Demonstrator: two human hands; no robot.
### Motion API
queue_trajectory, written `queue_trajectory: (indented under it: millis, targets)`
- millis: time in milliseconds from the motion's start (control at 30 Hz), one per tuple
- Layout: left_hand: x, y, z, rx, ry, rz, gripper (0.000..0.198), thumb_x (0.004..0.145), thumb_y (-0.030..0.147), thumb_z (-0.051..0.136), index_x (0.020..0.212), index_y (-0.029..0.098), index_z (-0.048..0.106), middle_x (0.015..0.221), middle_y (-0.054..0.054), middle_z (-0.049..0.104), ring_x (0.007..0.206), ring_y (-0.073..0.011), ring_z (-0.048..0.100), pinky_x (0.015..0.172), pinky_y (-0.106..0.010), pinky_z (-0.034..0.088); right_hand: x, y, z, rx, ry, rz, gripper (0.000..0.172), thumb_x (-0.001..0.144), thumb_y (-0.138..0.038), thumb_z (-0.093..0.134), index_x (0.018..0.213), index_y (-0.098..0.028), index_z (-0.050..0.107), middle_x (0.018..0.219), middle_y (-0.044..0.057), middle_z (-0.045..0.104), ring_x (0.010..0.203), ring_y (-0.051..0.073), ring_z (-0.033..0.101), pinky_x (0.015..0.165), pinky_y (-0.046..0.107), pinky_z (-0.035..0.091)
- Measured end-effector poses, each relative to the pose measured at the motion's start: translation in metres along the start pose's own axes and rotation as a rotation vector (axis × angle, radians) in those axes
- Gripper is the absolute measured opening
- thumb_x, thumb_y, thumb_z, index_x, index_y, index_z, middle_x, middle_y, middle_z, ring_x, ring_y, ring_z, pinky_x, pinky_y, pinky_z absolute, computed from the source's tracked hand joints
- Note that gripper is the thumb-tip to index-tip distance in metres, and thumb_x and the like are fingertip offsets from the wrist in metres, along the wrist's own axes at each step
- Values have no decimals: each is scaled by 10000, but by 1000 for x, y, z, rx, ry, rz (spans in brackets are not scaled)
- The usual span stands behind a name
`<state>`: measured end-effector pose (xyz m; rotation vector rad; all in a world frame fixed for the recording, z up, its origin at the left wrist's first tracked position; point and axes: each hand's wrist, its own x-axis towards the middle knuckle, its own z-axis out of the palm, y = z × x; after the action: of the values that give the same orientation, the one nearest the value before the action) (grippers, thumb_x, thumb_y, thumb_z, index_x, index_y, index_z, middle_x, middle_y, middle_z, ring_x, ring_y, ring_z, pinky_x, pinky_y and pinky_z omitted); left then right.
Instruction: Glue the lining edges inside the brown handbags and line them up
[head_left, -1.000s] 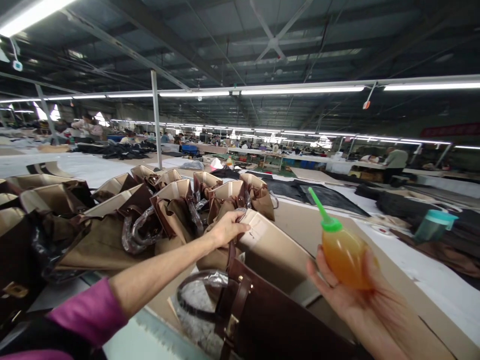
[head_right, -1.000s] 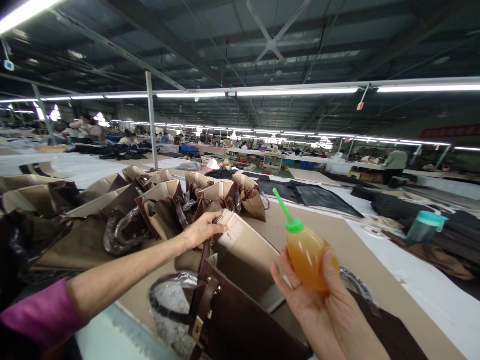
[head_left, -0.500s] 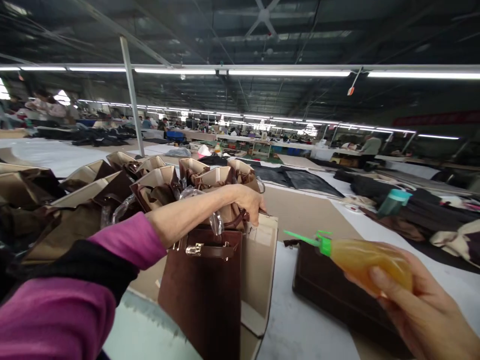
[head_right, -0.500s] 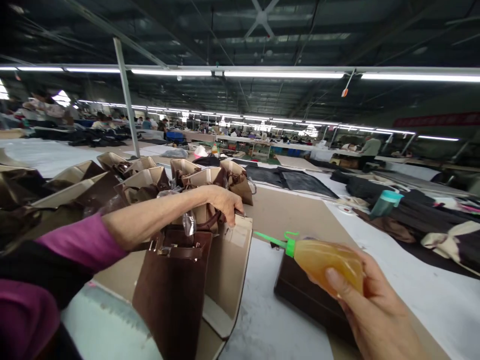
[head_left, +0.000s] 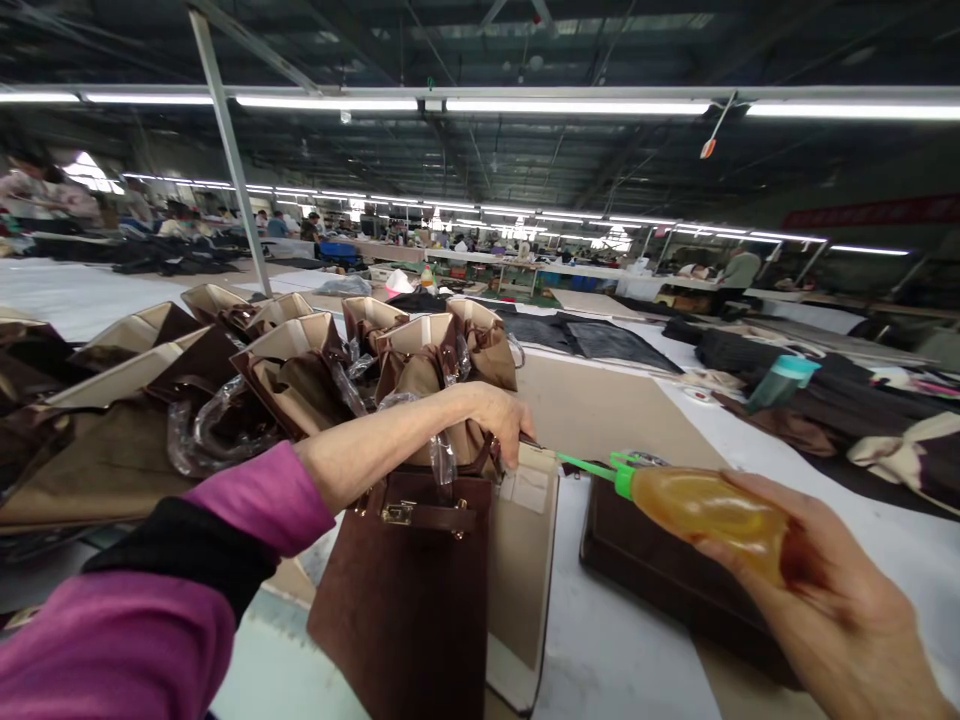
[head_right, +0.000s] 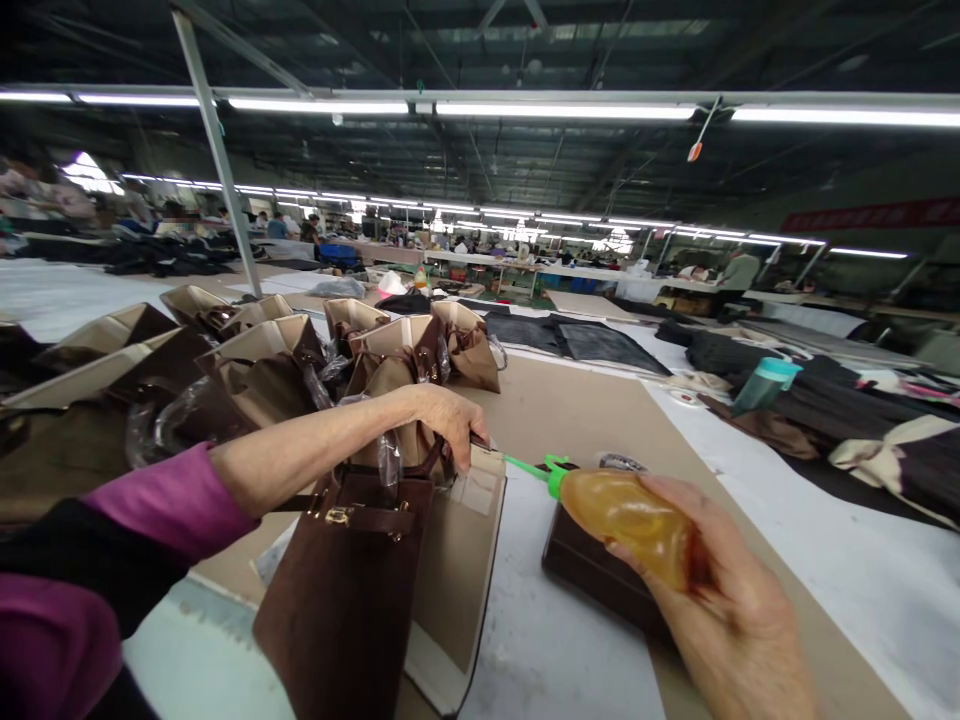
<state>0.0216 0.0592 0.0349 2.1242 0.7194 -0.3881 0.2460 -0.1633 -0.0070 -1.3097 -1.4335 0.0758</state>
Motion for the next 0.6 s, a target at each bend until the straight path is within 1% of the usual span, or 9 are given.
queue_trajectory:
  millis: [67,167,300,400,500,600]
  targets:
    - [1,1,1,5,1,3,213,531,199,773,733,164,714,576,3,642,538,-160,577,484,-236,448,0,0,-1,-7,-27,-33,438,727,-407,765,1141,-333,642,1151,14,642,846,189,668,869,238,519]
    - [2,4,3,14,0,6,175,536,176,756,703,162,704,564,15,636,535,-143,569,482,-215,448,1,0,-1,13,-51,-59,421,756,-393,755,1155,-338,631,1177,2,631,890,164,663,874,184,490]
    - [4,7,5,31,-14,-4,173,538,179,753,703,164,703,545,26,627,525,-134,564,470,-203,431,1,3,0,18,-46,-79,428,766,-385,755,1171,-347,625,1173,-6,636,924,141,661,871,141,458]
    - [8,4,5,39,-17,-11,189,544,197,757,725,164,710,560,23,636,538,-141,572,481,-211,431,-1,10,-3,4,-56,-86,426,757,-395,763,1163,-353,640,1186,7,637,959,169,660,896,186,465]
    - [10,1,4,46,-15,-6,185,541,195,755,718,164,712,583,16,649,565,-155,582,505,-226,440,-7,16,-8,-27,-103,-78,390,762,-419,751,1135,-340,666,1180,33,648,1001,213,653,942,262,467]
    - [11,0,5,52,-17,1,215,550,205,747,761,166,723,603,11,660,579,-169,587,522,-243,446,-12,17,-11,-22,-135,-48,374,759,-414,748,1115,-319,682,1141,51,667,956,222,668,919,268,489]
